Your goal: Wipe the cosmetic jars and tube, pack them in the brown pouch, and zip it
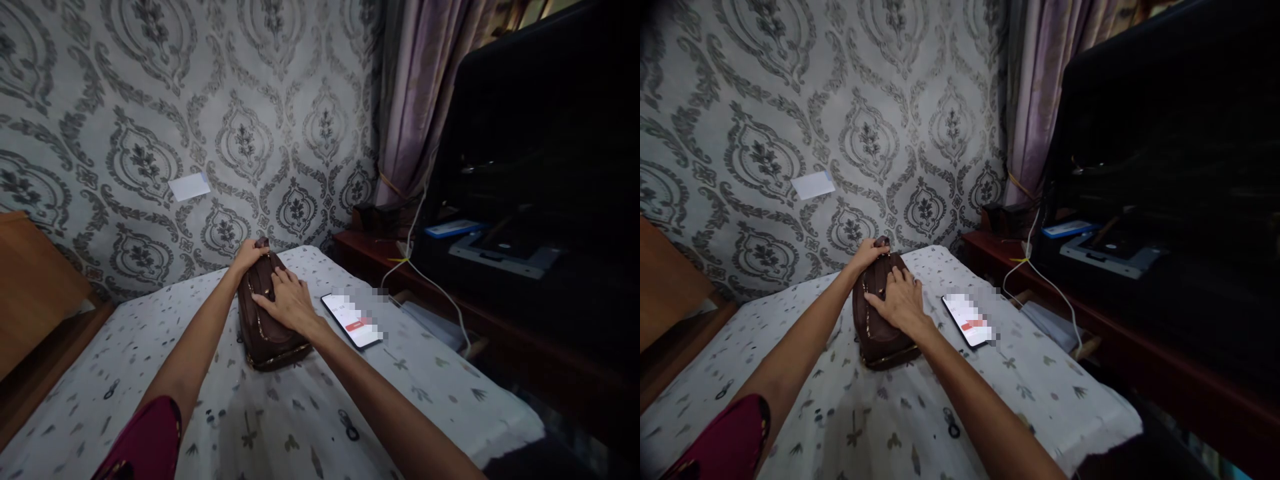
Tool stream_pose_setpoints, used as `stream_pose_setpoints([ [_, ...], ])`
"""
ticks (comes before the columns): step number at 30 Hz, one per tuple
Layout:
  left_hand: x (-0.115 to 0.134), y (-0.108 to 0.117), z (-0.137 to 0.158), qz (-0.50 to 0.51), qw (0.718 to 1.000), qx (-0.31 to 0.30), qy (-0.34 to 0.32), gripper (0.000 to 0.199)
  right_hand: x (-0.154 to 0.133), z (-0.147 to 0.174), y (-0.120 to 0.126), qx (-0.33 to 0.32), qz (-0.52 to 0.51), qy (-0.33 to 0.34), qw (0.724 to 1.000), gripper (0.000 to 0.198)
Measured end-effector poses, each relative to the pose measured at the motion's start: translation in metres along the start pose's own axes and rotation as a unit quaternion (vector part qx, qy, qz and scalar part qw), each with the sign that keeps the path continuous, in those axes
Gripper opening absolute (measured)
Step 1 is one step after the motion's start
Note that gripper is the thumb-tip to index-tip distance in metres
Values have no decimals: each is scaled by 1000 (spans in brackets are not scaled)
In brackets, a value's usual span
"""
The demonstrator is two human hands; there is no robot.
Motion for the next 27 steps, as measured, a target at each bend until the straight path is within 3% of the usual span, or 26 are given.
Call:
stream_pose_setpoints([
  [6, 9, -1, 6, -11, 999, -22, -25, 25, -2, -1, -7, 10, 23, 36, 999, 72],
  [17, 16, -1, 14, -2, 997, -78, -27, 30, -2, 0, -4, 15, 35, 35, 999, 72],
  [21, 14, 18, 18, -17, 994, -97, -36, 28, -2, 1, -2, 4, 14, 21, 1000, 74],
  [27, 1, 56, 25, -103, 993, -53, -33, 25, -12, 12, 0, -6, -9, 8, 1000, 82],
])
Point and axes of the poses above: each hand's wrist, its own z-axis away from the middle knuckle, its own y-axis out of the back of the hand, x = y × z, the point moved 5 cm from there along -z, towards the middle knuckle, and after that the axes turned 9 degrees about -y, right-handed, at the moved point
